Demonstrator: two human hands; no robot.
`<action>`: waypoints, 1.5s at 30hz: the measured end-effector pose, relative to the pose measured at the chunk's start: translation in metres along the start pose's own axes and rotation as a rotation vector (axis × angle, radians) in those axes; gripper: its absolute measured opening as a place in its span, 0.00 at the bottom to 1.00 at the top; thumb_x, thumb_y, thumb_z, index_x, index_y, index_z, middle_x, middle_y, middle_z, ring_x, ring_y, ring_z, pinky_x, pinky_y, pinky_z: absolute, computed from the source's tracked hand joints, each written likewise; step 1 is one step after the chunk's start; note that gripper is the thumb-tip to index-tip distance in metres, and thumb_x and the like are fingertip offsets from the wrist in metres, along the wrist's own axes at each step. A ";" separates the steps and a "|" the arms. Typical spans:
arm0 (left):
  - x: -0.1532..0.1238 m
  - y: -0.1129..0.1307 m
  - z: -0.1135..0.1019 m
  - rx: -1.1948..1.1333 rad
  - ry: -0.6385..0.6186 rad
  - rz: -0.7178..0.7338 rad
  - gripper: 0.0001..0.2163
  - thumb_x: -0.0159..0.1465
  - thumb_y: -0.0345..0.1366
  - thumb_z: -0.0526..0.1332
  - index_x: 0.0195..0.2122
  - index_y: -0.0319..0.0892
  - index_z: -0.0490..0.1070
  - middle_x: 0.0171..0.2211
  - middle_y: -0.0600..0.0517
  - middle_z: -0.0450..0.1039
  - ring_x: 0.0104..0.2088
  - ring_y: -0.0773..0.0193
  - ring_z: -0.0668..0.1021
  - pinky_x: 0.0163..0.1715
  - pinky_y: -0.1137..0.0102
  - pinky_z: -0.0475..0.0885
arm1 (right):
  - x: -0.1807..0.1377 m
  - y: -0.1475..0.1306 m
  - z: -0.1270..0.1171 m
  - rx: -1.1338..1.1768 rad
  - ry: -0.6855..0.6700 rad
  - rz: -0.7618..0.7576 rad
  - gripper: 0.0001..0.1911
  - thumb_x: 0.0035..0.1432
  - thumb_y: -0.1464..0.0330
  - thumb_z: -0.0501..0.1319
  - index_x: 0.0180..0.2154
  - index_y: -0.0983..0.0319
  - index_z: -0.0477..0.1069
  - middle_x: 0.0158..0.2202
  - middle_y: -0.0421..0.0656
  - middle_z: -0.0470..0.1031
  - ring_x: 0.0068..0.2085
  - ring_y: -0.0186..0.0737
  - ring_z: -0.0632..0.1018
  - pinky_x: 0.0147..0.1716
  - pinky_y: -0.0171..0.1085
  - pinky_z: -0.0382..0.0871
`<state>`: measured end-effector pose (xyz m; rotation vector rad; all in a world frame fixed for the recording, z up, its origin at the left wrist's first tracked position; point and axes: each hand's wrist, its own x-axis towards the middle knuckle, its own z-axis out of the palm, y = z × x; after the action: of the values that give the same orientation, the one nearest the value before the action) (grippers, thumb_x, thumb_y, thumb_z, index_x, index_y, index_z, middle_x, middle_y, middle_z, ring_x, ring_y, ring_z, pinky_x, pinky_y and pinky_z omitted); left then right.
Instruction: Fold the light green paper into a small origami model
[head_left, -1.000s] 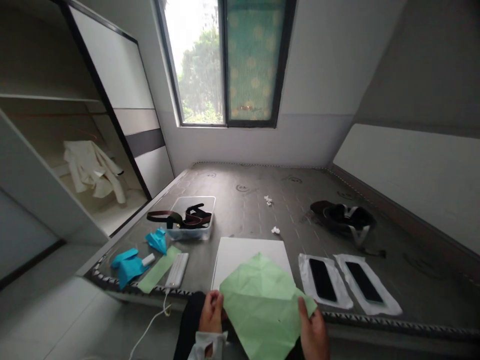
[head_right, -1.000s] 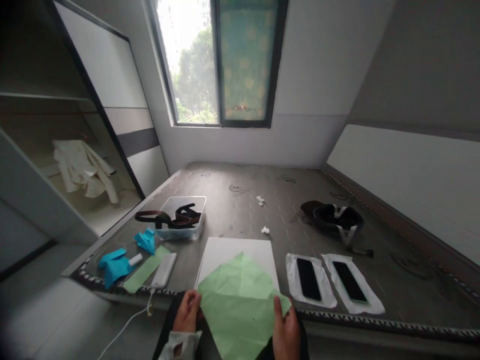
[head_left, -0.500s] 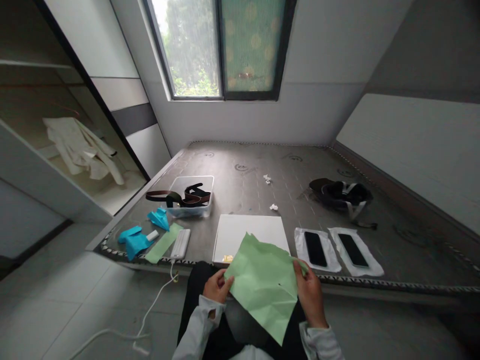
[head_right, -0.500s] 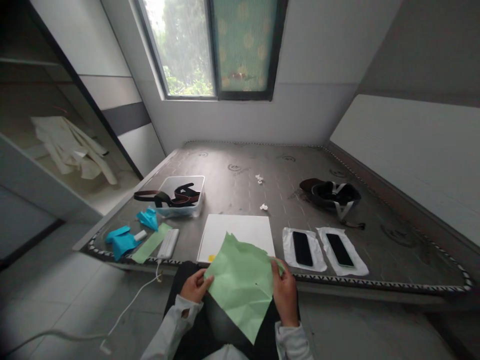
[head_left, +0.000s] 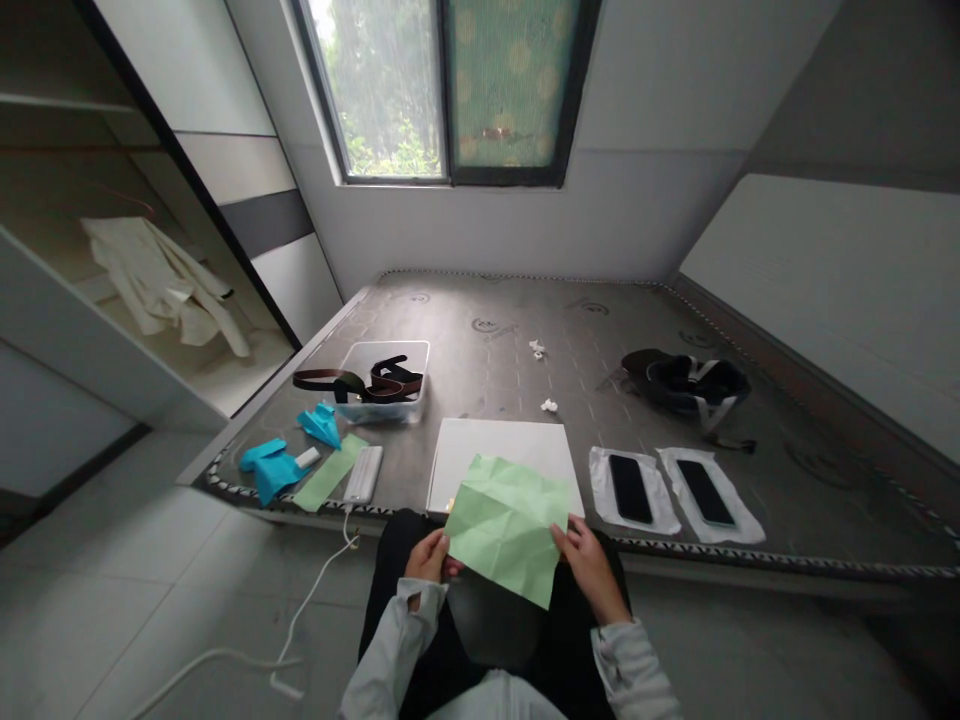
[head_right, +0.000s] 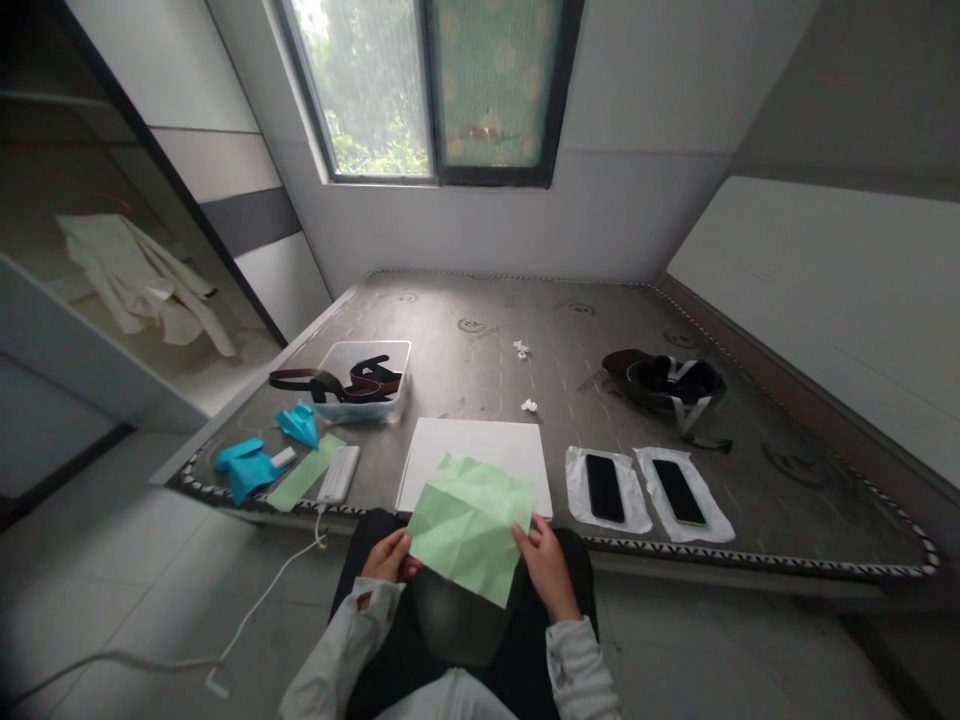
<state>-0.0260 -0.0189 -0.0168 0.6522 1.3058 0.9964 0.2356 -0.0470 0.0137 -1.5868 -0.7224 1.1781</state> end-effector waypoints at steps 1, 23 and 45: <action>-0.001 -0.001 0.000 -0.003 0.002 -0.003 0.23 0.48 0.48 0.71 0.40 0.36 0.75 0.17 0.55 0.74 0.17 0.68 0.76 0.17 0.78 0.71 | 0.000 0.006 0.004 -0.011 0.020 -0.004 0.38 0.43 0.52 0.67 0.53 0.64 0.66 0.33 0.49 0.83 0.35 0.51 0.83 0.37 0.46 0.75; 0.001 0.000 -0.002 0.029 -0.082 0.120 0.26 0.42 0.38 0.74 0.44 0.36 0.75 0.30 0.45 0.82 0.30 0.58 0.83 0.29 0.71 0.74 | 0.006 0.023 -0.001 -0.226 -0.151 -0.205 0.14 0.45 0.61 0.66 0.34 0.61 0.81 0.42 0.48 0.81 0.48 0.52 0.78 0.55 0.47 0.67; 0.034 0.007 0.015 0.193 -0.089 0.120 0.21 0.43 0.51 0.72 0.23 0.42 0.65 0.20 0.56 0.75 0.17 0.66 0.78 0.14 0.78 0.64 | 0.001 0.024 -0.010 -0.196 -0.088 -0.187 0.28 0.47 0.47 0.64 0.40 0.62 0.81 0.42 0.49 0.83 0.47 0.55 0.79 0.53 0.51 0.68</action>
<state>-0.0146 0.0168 -0.0242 0.9215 1.3057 0.9329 0.2435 -0.0575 -0.0084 -1.5943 -1.0480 1.0703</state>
